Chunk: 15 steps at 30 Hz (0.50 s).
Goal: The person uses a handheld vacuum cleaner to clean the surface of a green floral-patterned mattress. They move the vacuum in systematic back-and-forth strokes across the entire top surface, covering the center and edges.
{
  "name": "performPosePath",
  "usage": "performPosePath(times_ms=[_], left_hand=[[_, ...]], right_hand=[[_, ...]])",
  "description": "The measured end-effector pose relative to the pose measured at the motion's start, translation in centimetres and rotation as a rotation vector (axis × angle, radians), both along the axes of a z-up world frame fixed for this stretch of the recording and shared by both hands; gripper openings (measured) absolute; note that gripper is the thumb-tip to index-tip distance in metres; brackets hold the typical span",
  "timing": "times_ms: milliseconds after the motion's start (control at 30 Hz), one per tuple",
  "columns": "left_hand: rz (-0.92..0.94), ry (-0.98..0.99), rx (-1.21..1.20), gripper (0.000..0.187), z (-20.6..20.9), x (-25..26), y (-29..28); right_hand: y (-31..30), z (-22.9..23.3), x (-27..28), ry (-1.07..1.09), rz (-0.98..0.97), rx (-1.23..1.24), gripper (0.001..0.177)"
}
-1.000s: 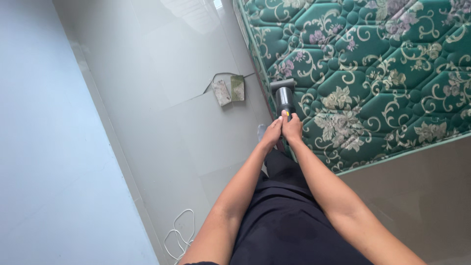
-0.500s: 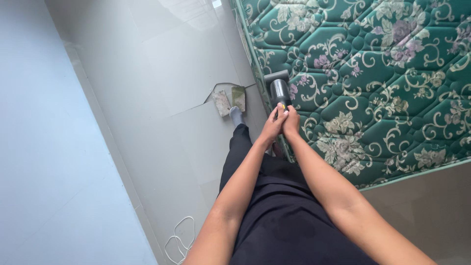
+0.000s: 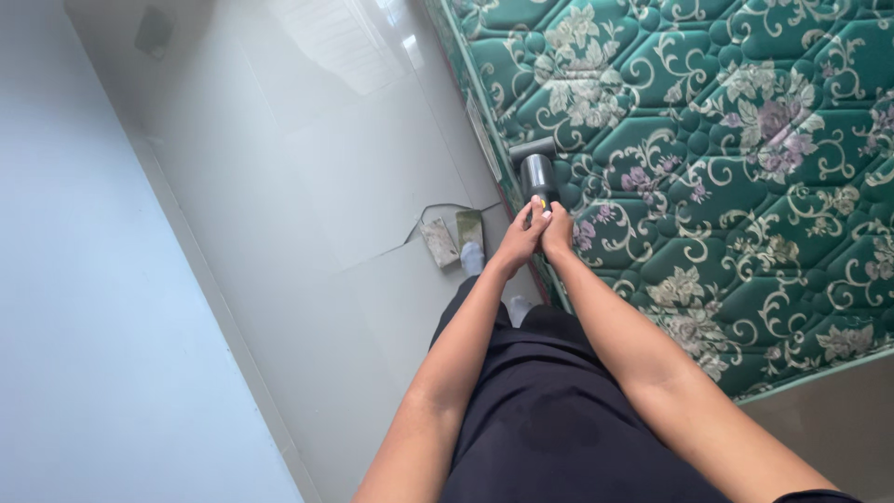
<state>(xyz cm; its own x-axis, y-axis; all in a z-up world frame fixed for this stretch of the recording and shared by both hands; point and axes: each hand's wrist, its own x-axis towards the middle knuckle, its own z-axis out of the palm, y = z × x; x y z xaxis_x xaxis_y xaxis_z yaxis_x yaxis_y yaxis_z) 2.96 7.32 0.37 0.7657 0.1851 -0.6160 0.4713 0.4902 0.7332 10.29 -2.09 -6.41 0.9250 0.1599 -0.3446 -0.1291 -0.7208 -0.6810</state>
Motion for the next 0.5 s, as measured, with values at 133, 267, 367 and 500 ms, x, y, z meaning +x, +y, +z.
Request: performPosePath(times_ms=[133,267,367,500], left_hand=[[0.01,-0.069,-0.029,0.082,-2.3,1.6,3.7],[-0.05,0.032,0.041,0.082,-4.0,3.0,5.7],[0.022,-0.087,0.041,0.083,-3.8,4.5,6.9],[0.092,-0.107,-0.015,0.083,-3.8,10.3,11.8]], right_hand=[[4.1,0.4,1.1,-0.007,-0.028,-0.01,0.056],[6.0,1.7,1.8,0.11,-0.092,0.089,0.053],[8.0,3.2,4.0,0.069,-0.045,0.076,0.057],[13.8,3.1,12.2,-0.025,0.092,-0.004,0.067]])
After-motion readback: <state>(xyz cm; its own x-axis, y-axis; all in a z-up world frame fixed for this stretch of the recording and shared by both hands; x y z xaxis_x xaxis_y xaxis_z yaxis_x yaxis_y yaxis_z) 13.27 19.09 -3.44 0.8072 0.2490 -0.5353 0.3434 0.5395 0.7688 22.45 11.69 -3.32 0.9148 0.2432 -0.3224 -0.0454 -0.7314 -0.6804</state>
